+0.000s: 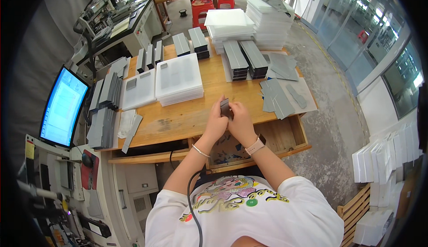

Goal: The person assembles and organizes small rectangular metal plates and plastic spacers by hand at a factory workbench.

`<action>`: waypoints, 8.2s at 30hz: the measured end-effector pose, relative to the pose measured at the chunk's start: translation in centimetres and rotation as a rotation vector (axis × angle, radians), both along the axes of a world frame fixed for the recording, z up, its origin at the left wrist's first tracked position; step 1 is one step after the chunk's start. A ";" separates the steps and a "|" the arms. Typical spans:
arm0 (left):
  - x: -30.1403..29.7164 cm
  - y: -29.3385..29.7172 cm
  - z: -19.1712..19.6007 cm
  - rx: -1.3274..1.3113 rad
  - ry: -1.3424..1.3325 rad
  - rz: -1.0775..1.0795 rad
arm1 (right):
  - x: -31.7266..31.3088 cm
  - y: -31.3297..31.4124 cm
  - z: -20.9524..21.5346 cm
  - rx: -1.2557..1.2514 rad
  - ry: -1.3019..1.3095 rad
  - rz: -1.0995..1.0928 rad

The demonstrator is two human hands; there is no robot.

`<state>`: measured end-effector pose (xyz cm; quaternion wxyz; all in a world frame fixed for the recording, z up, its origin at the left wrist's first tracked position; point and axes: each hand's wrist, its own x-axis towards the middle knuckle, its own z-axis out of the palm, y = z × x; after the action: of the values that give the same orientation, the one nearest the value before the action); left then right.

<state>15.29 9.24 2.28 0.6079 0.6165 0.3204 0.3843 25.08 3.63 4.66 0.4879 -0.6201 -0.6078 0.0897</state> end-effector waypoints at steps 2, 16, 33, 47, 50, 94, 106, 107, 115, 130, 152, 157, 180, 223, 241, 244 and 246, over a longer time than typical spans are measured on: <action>0.0 -0.2 0.4 0.023 0.037 0.002 | -0.1 -0.1 0.2 0.016 -0.078 -0.073; -0.4 0.1 0.7 -0.106 0.078 -0.013 | -0.2 0.2 -0.4 0.001 -0.109 -0.081; -1.7 1.5 2.3 0.328 0.142 0.038 | 2.4 1.2 0.8 -0.207 -0.044 0.105; -1.4 -0.3 2.0 0.494 0.273 0.210 | -0.8 -0.8 0.1 -0.029 -0.183 -0.175; -1.3 -0.6 2.1 0.509 0.253 0.231 | -1.2 -0.8 0.1 -0.004 -0.175 -0.203; -2.7 -1.2 3.6 0.716 0.377 0.300 | 0.2 -1.5 3.7 0.038 -0.151 0.124; -9.5 -0.2 11.5 0.894 0.555 -0.236 | -1.3 -0.1 9.9 -0.065 -0.088 0.664; -10.0 -0.3 11.9 0.888 0.556 -0.228 | -1.7 0.2 9.8 -0.069 -0.089 0.673; -14.7 0.6 11.2 0.054 0.131 -0.223 | -3.7 3.0 9.0 -0.370 0.419 0.689; -10.5 0.4 6.6 -0.293 -0.887 0.350 | -8.5 7.0 8.8 -0.443 1.057 0.676; -12.6 9.8 11.1 -0.374 -0.710 0.411 | -7.4 16.2 10.8 -0.585 1.119 0.682; -12.5 11.7 10.6 -0.421 -0.712 0.377 | -7.3 17.7 10.3 -0.600 1.171 0.634; -13.2 14.8 8.8 -0.064 -0.512 0.613 | -8.9 21.3 10.0 -0.496 0.851 0.549; -13.6 15.0 8.5 -0.122 -0.591 0.584 | -10.3 20.7 9.9 -0.407 0.833 0.531; -14.4 15.7 7.3 -0.422 -0.822 0.329 | -10.7 21.0 9.1 -0.464 0.923 0.570; -14.5 15.7 7.4 -0.411 -0.813 0.357 | -11.0 20.8 9.6 -0.471 0.900 0.532; -14.5 15.8 7.6 -0.406 -0.805 0.372 | -11.2 20.9 9.5 -0.485 0.909 0.532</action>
<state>0.78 24.99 9.87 0.7124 0.2201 0.2331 0.6243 13.92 24.52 14.16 0.5044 -0.4393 -0.4344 0.6033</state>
